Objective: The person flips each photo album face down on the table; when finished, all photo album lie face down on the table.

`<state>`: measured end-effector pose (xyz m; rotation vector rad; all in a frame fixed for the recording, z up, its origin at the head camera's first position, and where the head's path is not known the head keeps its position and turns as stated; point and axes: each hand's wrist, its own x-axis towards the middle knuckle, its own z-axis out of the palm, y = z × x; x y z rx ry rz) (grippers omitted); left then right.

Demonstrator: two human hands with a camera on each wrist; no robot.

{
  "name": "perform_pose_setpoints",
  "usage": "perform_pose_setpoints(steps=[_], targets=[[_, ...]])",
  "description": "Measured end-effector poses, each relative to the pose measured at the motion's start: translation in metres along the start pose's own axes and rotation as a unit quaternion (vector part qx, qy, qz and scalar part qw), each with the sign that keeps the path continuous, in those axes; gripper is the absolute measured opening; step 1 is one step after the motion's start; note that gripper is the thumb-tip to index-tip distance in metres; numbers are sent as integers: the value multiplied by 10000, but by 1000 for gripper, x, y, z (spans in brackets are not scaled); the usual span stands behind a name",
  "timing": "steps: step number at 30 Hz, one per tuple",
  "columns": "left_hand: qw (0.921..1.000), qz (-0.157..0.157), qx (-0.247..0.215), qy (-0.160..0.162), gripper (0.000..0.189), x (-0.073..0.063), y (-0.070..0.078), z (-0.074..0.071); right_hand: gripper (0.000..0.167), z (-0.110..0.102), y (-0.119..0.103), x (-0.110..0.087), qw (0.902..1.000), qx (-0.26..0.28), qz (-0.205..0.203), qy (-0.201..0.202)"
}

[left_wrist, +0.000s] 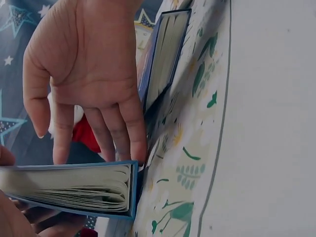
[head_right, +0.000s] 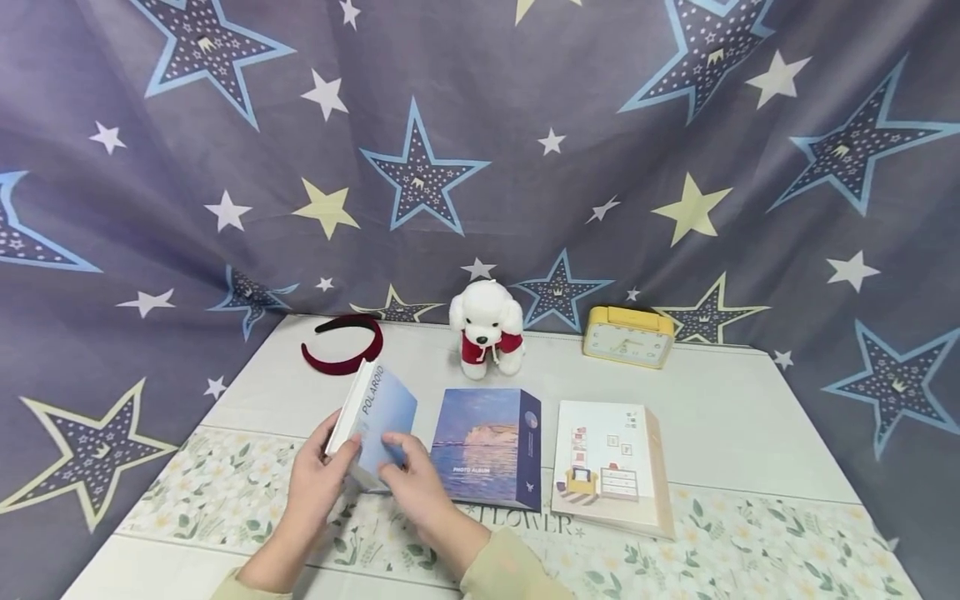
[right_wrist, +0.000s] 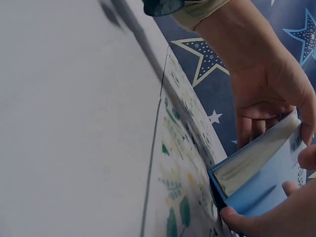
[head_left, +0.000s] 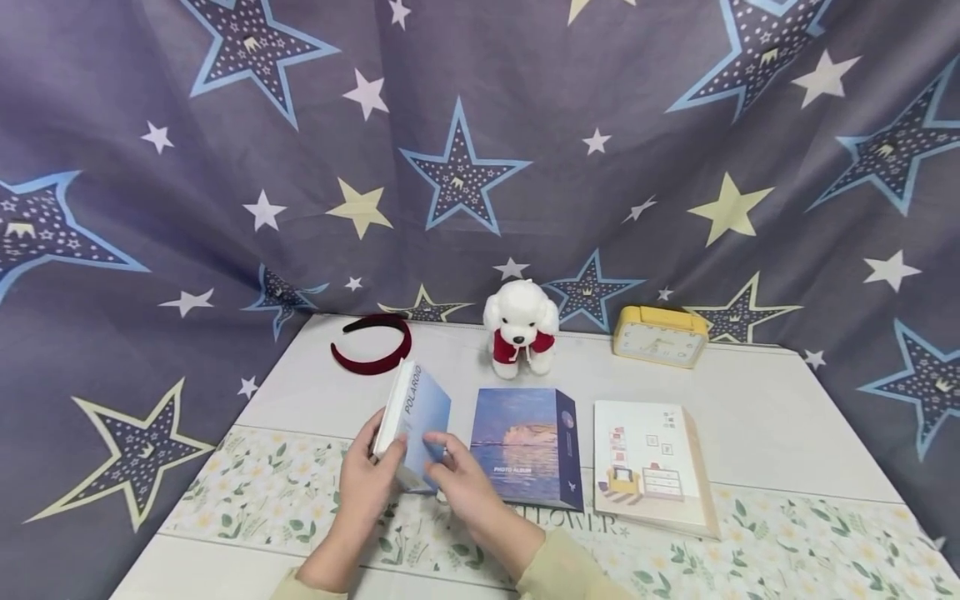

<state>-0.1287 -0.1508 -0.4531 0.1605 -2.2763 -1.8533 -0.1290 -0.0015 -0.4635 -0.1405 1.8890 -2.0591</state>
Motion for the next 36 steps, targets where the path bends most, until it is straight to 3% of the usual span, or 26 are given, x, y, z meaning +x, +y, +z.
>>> perform_pose_setpoints(steps=[6, 11, 15, 19, 26, 36], targets=[[9995, 39, -182, 261, 51, 3, -7, -7, 53, 0, 3, 1, 10000, -30, -79, -33], [9993, -272, -183, 178, 53, 5, -13, -13, 61, -1, 5, 1, 9997, -2, -146, -203], [9987, -510, -75, 50, 55, 7, -13, -15, 61, -2, 5, 0, 9984, -428, -332, -153], [9976, -607, 344, 52, 56, 12, -15, -15, 57, -3, 5, -1, 9942, -972, -467, -42], [9891, -693, 1289, -164, 61, 15, -14, -15, 54, -4, 5, -2, 9912, -1169, -615, -50], [9805, -982, 1700, -127, 60, 14, -22, -16, 55, -4, 4, -4, 9876, -1413, -639, -226]])
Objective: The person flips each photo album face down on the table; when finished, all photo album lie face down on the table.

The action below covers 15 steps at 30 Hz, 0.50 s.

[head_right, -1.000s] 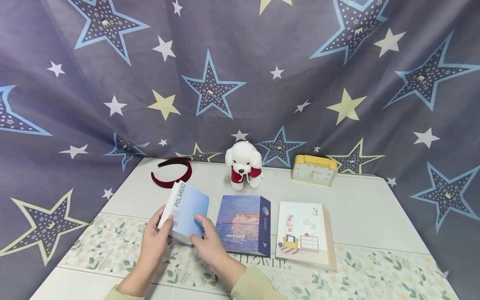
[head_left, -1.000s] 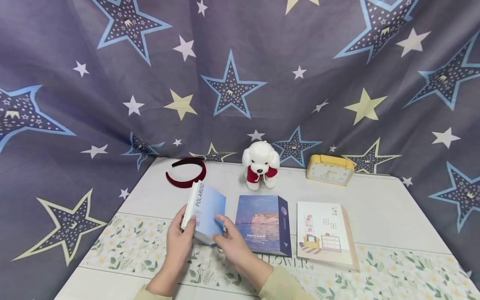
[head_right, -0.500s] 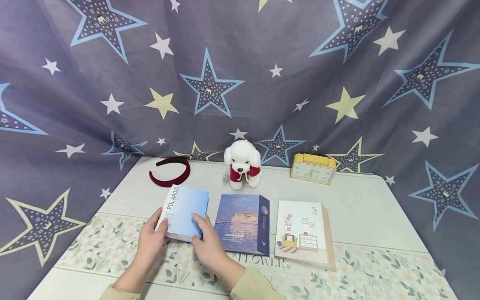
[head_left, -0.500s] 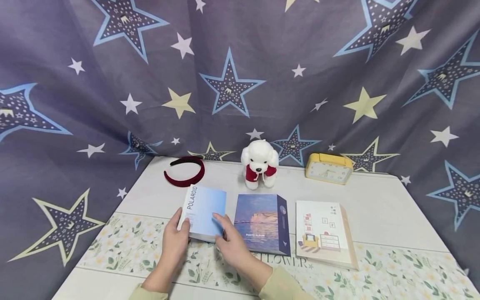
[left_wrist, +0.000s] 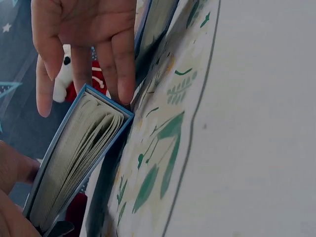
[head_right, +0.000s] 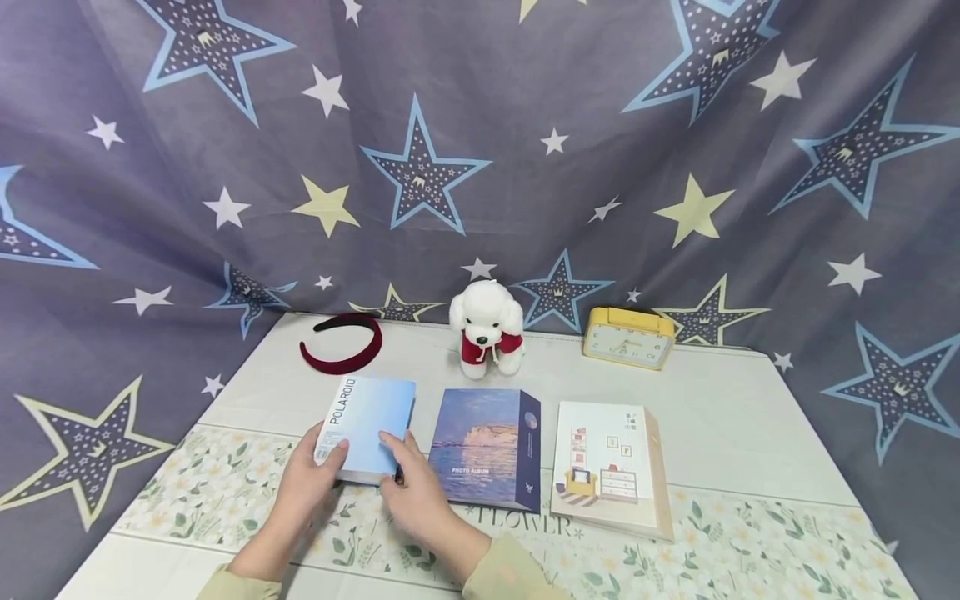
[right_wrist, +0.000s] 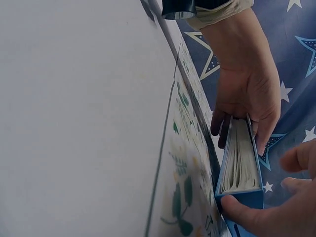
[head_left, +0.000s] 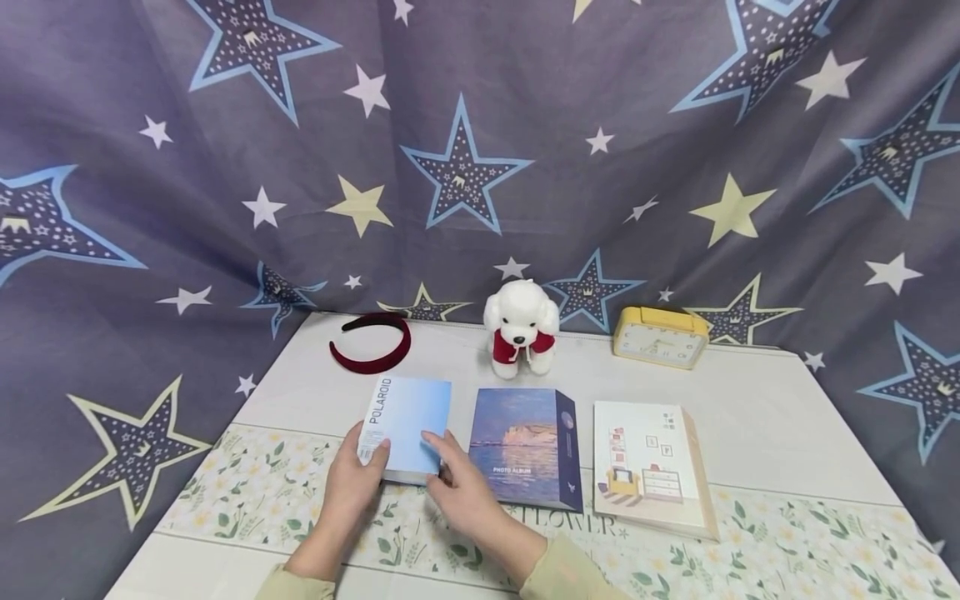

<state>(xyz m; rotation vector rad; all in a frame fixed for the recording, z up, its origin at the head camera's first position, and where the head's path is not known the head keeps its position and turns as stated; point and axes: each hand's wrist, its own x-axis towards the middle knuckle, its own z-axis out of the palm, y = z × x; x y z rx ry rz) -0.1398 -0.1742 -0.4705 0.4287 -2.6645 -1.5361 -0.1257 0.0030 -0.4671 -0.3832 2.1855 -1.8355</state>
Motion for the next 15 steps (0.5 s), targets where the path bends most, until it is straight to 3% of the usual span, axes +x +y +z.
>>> perform_pose_setpoints(steps=[8, 15], targets=[[9993, -270, -35, -269, 62, 3, -5, 1, 59, -2, -1, -1, 9990, -389, -132, -178], [9984, -280, -7, -483, 63, 5, -10, 0, 61, -1, -2, -4, 9978, -617, -147, -200]])
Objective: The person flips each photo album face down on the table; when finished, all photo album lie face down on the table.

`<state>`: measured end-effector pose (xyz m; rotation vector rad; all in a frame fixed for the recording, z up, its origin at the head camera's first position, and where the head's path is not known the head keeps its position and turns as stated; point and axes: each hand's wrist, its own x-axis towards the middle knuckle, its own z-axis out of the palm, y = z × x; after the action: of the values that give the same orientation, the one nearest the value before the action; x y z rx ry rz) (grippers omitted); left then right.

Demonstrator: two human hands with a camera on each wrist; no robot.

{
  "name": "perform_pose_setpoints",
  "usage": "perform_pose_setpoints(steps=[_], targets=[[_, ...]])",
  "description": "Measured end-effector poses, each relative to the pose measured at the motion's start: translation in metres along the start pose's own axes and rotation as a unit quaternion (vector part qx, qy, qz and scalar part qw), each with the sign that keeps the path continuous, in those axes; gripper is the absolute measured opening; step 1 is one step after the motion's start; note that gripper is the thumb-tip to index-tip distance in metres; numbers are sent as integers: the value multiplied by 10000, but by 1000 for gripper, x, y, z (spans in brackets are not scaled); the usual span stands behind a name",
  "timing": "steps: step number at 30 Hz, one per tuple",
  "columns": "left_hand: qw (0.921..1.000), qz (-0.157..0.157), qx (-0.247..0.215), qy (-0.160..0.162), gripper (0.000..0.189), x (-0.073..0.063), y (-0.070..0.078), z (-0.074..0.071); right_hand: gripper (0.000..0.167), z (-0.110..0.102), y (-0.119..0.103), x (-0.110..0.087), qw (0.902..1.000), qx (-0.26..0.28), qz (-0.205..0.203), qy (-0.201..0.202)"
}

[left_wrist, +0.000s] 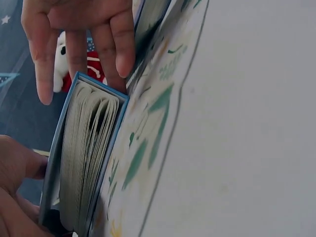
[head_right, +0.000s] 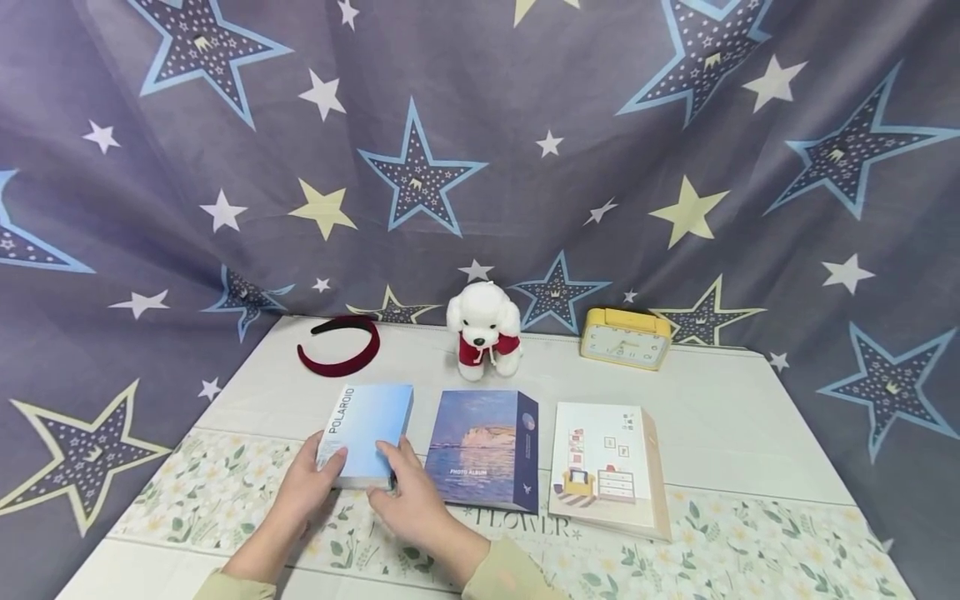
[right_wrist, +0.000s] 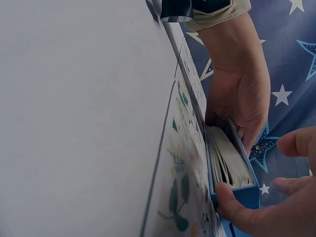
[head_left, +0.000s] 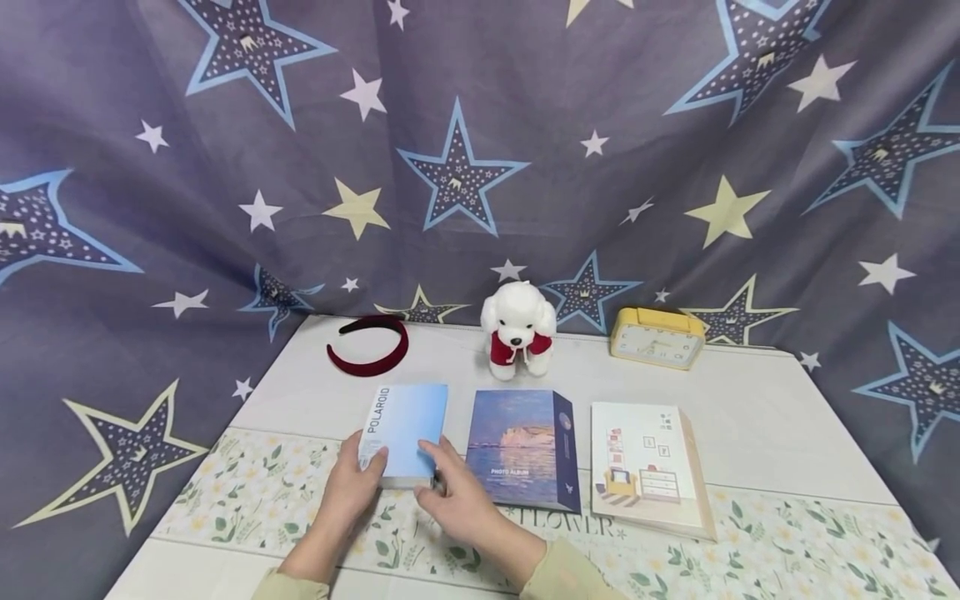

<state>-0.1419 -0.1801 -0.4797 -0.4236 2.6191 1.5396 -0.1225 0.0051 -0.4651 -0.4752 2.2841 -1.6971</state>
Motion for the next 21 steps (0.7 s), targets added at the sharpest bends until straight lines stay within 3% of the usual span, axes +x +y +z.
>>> perform_pose_setpoints(steps=[5, 12, 21], targets=[[9996, 191, 198, -119, 63, 3, -4, -2, 60, 1, -2, -1, 9999, 36, 88, -35], [9951, 295, 917, -221, 70, 7, -3, -8, 59, -6, -6, -4, 9987, 371, 249, -251], [9838, 768, 1595, 285, 76, 5, 4, -13, 49, -29, -14, -11, 9956, 853, 144, -350]])
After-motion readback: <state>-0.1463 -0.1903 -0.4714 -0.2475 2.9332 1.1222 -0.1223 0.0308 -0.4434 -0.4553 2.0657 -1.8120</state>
